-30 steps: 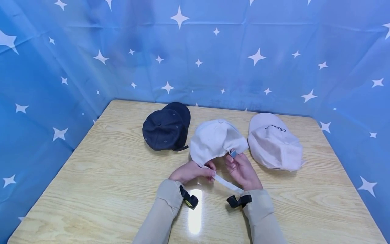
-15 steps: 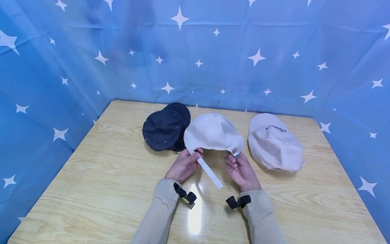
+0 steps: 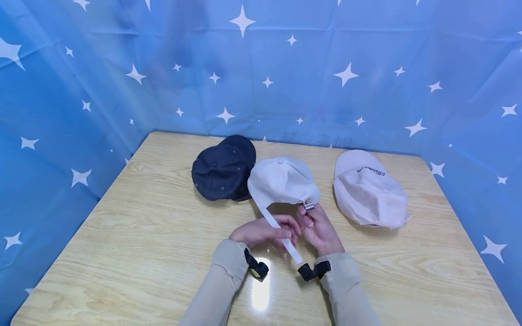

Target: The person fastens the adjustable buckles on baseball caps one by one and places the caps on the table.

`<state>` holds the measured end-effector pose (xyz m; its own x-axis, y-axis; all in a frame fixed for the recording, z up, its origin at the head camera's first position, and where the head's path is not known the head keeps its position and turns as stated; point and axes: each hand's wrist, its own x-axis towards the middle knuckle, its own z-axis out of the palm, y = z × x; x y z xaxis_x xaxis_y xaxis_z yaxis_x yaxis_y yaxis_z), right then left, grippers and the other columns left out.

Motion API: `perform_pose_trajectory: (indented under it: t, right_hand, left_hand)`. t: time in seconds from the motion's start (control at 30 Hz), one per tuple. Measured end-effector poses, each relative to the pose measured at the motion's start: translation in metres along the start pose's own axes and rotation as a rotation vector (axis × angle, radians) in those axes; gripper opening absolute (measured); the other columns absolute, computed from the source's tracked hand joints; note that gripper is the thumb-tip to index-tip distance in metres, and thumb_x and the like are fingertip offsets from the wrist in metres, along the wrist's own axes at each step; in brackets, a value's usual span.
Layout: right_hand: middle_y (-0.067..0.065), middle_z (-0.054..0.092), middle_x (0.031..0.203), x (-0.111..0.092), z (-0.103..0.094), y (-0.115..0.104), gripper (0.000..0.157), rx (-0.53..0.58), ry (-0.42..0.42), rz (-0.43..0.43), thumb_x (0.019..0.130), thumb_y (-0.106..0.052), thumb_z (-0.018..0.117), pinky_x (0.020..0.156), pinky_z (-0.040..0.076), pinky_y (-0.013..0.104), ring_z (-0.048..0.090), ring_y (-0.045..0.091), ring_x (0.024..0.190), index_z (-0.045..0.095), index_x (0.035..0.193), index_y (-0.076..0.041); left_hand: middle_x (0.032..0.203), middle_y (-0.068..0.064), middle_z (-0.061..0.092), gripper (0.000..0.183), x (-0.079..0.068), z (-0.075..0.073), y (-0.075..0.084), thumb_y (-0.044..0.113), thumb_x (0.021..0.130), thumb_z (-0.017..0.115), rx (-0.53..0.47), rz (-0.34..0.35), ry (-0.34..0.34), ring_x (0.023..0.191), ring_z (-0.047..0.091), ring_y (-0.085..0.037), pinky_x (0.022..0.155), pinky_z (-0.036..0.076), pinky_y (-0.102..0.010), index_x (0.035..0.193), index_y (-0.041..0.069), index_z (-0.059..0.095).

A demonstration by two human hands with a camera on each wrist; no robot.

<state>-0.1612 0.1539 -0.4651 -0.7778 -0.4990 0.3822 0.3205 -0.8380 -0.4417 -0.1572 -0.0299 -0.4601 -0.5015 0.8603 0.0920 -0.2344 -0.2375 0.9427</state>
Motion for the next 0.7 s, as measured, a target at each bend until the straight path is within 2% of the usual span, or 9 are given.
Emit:
perform_pose_trajectory:
  t: [0.07, 0.1, 0.2, 0.37, 0.47, 0.53, 0.63, 0.7]
  right_hand:
    - [0.008, 0.061, 0.086, 0.0007, -0.0008, -0.0004, 0.019, 0.022, -0.022, -0.009, 0.095, -0.003, 0.035, 0.051, 0.030, 0.015, 0.048, 0.006, 0.057, 0.053, 0.093, -0.003]
    - [0.009, 0.061, 0.087, 0.0009, -0.0015, -0.0007, 0.020, 0.041, -0.035, -0.014, 0.095, -0.003, 0.035, 0.050, 0.027, 0.015, 0.047, 0.006, 0.057, 0.054, 0.093, -0.003]
    - [0.009, 0.062, 0.089, 0.0011, -0.0019, -0.0018, 0.022, 0.061, -0.056, -0.024, 0.095, -0.003, 0.035, 0.049, 0.024, 0.015, 0.045, 0.006, 0.056, 0.057, 0.094, -0.002]
    - [0.011, 0.063, 0.092, 0.0020, -0.0012, -0.0035, 0.024, 0.091, -0.079, -0.033, 0.095, -0.002, 0.035, 0.050, 0.024, 0.016, 0.040, 0.006, 0.053, 0.059, 0.096, -0.001]
    - [0.011, 0.062, 0.091, 0.0016, -0.0013, -0.0044, 0.025, 0.113, -0.080, -0.036, 0.094, -0.001, 0.034, 0.050, 0.022, 0.016, 0.038, 0.007, 0.052, 0.058, 0.096, -0.001]
    - [0.012, 0.061, 0.091, 0.0011, -0.0013, -0.0050, 0.024, 0.137, -0.080, -0.033, 0.094, 0.001, 0.034, 0.049, 0.021, 0.016, 0.035, 0.008, 0.051, 0.057, 0.096, 0.001]
    - [0.012, 0.061, 0.091, -0.0002, -0.0009, -0.0059, 0.023, 0.151, -0.085, -0.023, 0.095, -0.002, 0.034, 0.047, 0.026, 0.016, 0.033, 0.008, 0.049, 0.056, 0.097, 0.003]
    - [0.012, 0.062, 0.088, -0.0009, 0.0004, -0.0064, 0.025, 0.143, -0.079, -0.010, 0.095, -0.002, 0.033, 0.051, 0.036, 0.016, 0.034, 0.008, 0.047, 0.057, 0.096, 0.005]
  left_hand:
    - [0.086, -0.013, 0.057, 0.026, -0.0006, 0.0019, 0.0021, 0.014, 0.086, 0.057, 0.060, -0.063, 0.005, 0.073, 0.057, -0.020, 0.057, 0.051, -0.039, 0.103, -0.005, 0.050]
    - [0.082, -0.012, 0.057, 0.024, -0.0007, 0.0022, 0.0023, 0.015, 0.086, 0.058, 0.096, -0.087, 0.004, 0.069, 0.056, -0.020, 0.053, 0.050, -0.034, 0.100, -0.004, 0.052]
    - [0.071, -0.010, 0.056, 0.019, -0.0010, 0.0033, 0.0033, 0.017, 0.085, 0.060, 0.172, -0.160, -0.016, 0.055, 0.053, -0.018, 0.044, 0.044, -0.027, 0.091, 0.000, 0.055]
    - [0.055, -0.007, 0.048, 0.023, -0.0002, 0.0039, 0.0030, 0.017, 0.087, 0.057, 0.201, -0.237, -0.044, 0.042, 0.043, -0.014, 0.037, 0.035, -0.024, 0.083, -0.004, 0.051]
    - [0.056, -0.007, 0.049, 0.018, -0.0008, 0.0021, 0.0017, 0.013, 0.087, 0.057, 0.178, -0.214, -0.022, 0.041, 0.042, -0.013, 0.036, 0.033, -0.024, 0.087, -0.004, 0.052]
    - [0.061, -0.009, 0.053, 0.014, -0.0018, 0.0002, 0.0005, 0.009, 0.086, 0.058, 0.146, -0.178, 0.011, 0.045, 0.046, -0.013, 0.038, 0.037, -0.023, 0.091, -0.003, 0.054]
    - [0.073, -0.012, 0.059, 0.012, -0.0027, -0.0035, -0.0012, 0.007, 0.086, 0.058, 0.079, -0.079, 0.109, 0.055, 0.054, -0.015, 0.046, 0.045, -0.023, 0.094, -0.001, 0.054]
    - [0.078, -0.013, 0.060, 0.014, -0.0027, -0.0055, -0.0007, 0.009, 0.086, 0.058, 0.050, 0.014, 0.204, 0.064, 0.057, -0.017, 0.052, 0.047, -0.025, 0.096, 0.000, 0.054]
